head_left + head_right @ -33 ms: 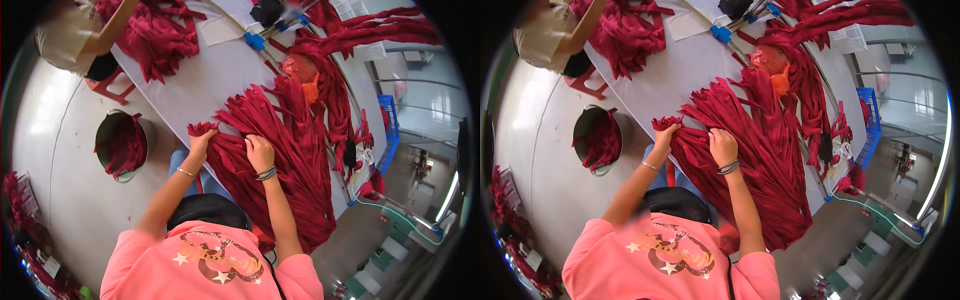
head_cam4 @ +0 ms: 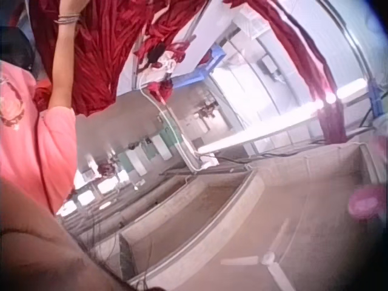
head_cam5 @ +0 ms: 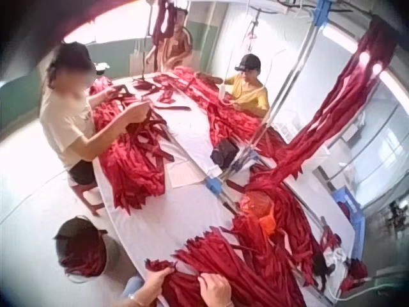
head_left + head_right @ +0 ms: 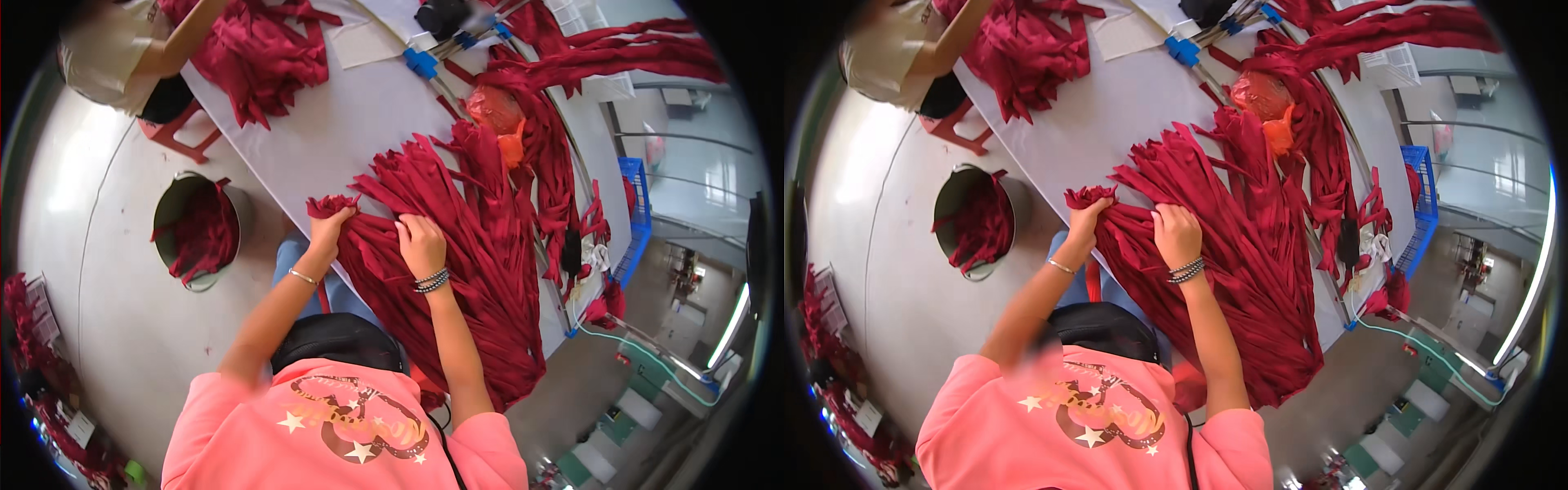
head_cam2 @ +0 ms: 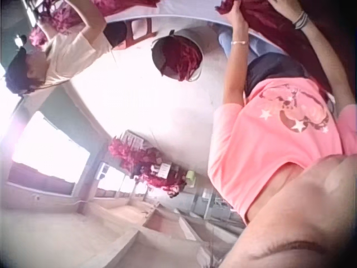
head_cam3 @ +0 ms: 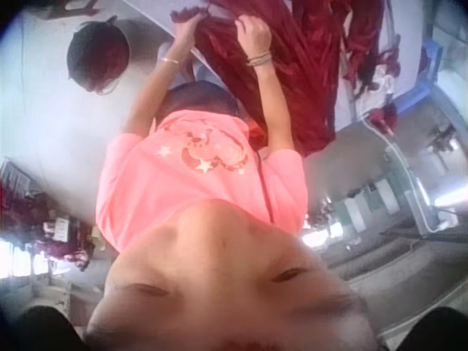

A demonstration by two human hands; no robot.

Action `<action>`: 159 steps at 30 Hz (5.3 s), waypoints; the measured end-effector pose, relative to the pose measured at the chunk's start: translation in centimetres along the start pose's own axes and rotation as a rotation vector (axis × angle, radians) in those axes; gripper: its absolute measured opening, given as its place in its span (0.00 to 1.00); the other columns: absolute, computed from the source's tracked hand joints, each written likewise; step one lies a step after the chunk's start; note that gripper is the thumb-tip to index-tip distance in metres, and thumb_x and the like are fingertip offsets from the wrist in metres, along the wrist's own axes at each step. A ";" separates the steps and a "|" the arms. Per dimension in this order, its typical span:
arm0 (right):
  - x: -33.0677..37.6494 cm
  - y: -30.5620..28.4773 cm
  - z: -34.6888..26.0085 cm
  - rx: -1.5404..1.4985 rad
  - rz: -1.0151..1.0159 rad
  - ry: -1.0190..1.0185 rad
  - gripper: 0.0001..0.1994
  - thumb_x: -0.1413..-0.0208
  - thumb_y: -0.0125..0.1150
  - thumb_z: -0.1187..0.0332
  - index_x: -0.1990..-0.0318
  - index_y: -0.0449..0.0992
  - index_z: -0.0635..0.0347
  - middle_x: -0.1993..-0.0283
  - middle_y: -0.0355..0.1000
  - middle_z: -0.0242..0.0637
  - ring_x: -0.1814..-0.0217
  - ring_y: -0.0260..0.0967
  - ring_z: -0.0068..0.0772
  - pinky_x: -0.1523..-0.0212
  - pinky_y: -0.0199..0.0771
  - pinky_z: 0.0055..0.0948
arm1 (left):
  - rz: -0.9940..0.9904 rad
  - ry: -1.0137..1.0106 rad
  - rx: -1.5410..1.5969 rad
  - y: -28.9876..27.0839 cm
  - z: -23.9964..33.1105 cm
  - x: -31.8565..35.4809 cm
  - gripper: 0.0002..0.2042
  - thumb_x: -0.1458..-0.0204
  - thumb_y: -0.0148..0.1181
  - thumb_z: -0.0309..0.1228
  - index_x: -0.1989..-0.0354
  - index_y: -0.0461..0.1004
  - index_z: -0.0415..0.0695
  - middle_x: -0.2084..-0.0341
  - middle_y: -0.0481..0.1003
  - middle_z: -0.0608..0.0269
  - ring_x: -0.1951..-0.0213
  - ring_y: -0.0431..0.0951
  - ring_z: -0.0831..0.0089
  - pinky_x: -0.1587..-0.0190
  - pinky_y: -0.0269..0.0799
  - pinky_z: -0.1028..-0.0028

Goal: Tying knots in strips of red fabric in a factory setting.

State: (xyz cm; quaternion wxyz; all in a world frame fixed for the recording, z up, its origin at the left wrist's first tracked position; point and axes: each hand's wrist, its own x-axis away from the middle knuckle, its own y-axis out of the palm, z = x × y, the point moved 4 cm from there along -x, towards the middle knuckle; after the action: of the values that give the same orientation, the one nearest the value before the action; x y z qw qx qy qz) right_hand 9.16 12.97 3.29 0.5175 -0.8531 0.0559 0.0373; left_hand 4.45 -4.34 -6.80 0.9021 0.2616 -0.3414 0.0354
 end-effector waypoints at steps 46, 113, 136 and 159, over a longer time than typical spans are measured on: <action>-6.2 5.0 -0.7 -0.040 -0.159 -0.153 0.14 0.56 0.67 0.72 0.59 0.77 0.58 0.66 0.70 0.38 0.61 0.68 0.41 0.59 0.71 0.35 | -0.133 -0.162 0.286 -1.1 -0.1 2.4 0.16 0.54 0.59 0.15 0.59 0.66 0.43 0.60 0.77 0.53 0.53 0.78 0.61 0.49 0.74 0.65; -4.4 1.5 0.6 -0.070 0.170 0.024 0.07 0.61 0.71 0.74 0.73 0.78 0.57 0.72 0.69 0.33 0.66 0.66 0.38 0.65 0.68 0.36 | -0.245 -0.148 0.077 -0.7 0.5 3.1 0.16 0.54 0.60 0.16 0.55 0.72 0.40 0.53 0.75 0.59 0.53 0.76 0.71 0.48 0.71 0.71; -5.4 4.9 1.1 -0.061 -0.143 -0.124 0.12 0.52 0.61 0.77 0.57 0.77 0.57 0.66 0.74 0.39 0.60 0.72 0.41 0.61 0.73 0.34 | -0.243 -0.192 0.163 -0.6 -0.4 2.7 0.18 0.53 0.59 0.16 0.52 0.68 0.39 0.55 0.76 0.53 0.49 0.75 0.65 0.43 0.68 0.68; -2.0 3.8 -0.9 -0.505 -0.122 -0.093 0.10 0.52 0.56 0.81 0.63 0.79 0.61 0.61 0.75 0.41 0.58 0.73 0.40 0.58 0.72 0.30 | -0.303 -0.192 0.123 -2.1 -1.3 2.2 0.18 0.51 0.59 0.20 0.50 0.72 0.41 0.56 0.77 0.62 0.54 0.76 0.74 0.50 0.72 0.72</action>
State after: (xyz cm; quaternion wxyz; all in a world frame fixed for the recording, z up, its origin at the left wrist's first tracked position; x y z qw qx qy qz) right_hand 6.69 10.55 0.57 0.2914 -0.9543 -0.0309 0.0580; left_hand 7.38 -5.81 -7.18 0.8427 0.3668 -0.3798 -0.1054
